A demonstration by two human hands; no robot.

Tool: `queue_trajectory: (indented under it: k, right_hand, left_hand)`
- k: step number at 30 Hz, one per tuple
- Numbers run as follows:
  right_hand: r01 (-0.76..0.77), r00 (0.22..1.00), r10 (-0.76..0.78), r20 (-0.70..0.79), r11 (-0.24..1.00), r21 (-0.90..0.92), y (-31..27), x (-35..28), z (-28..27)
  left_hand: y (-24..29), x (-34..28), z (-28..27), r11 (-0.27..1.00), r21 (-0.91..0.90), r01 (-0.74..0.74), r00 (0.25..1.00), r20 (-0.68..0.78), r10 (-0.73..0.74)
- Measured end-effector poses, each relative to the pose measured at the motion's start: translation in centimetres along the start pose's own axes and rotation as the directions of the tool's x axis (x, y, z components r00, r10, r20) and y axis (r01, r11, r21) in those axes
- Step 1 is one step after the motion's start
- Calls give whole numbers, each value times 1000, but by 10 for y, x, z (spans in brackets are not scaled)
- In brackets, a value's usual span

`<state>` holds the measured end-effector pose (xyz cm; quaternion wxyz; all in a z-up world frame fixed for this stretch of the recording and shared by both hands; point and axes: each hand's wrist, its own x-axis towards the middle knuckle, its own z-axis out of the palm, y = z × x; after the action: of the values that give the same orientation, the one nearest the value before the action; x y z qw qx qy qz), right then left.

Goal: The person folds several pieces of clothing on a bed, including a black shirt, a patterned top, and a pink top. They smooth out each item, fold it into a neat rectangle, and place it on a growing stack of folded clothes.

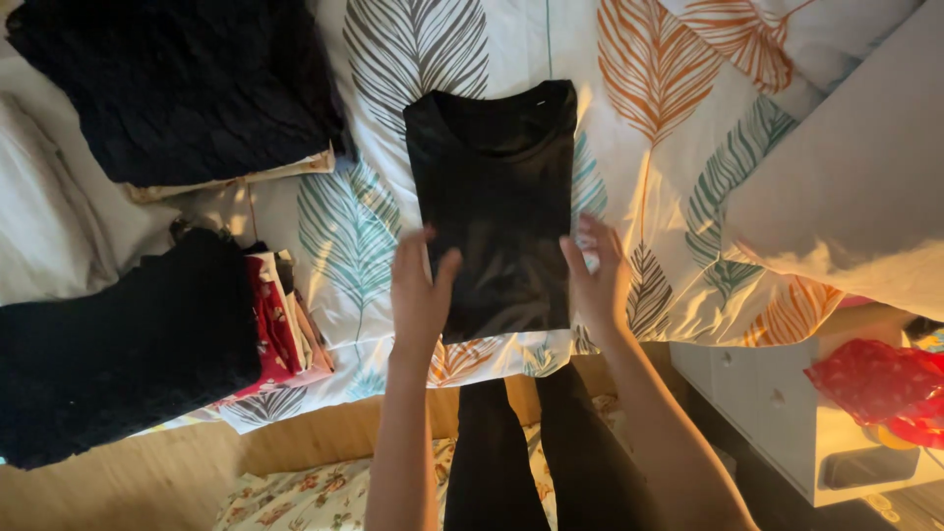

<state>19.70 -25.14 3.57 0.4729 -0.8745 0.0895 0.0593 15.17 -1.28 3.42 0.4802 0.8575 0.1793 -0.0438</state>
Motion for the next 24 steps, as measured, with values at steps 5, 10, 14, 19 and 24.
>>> queue_trajectory:
  k: [5,10,14,19,24]
  right_hand:
    - [-179,982,170,79,976,122,34,36,28]
    - [-180,962,189,197,982,-63,46,54,30]
    - [-404,847,242,473,872,276,32,63,11]
    - [-398,860,173,479,816,420,-41,72,-26]
    - [-40,967,-120,225,801,598,-100,68,-40]
  left_hand:
    - [-24,43,39,996,22,89,972,-220,-82]
    - [-55,59,47,957,-67,283,947,-137,-290]
    - [-35,66,10,845,-270,461,879,265,-396]
    - [21,73,-37,681,-154,716,677,392,-623]
    - [92,67,-69,722,-688,77,991,-25,-129]
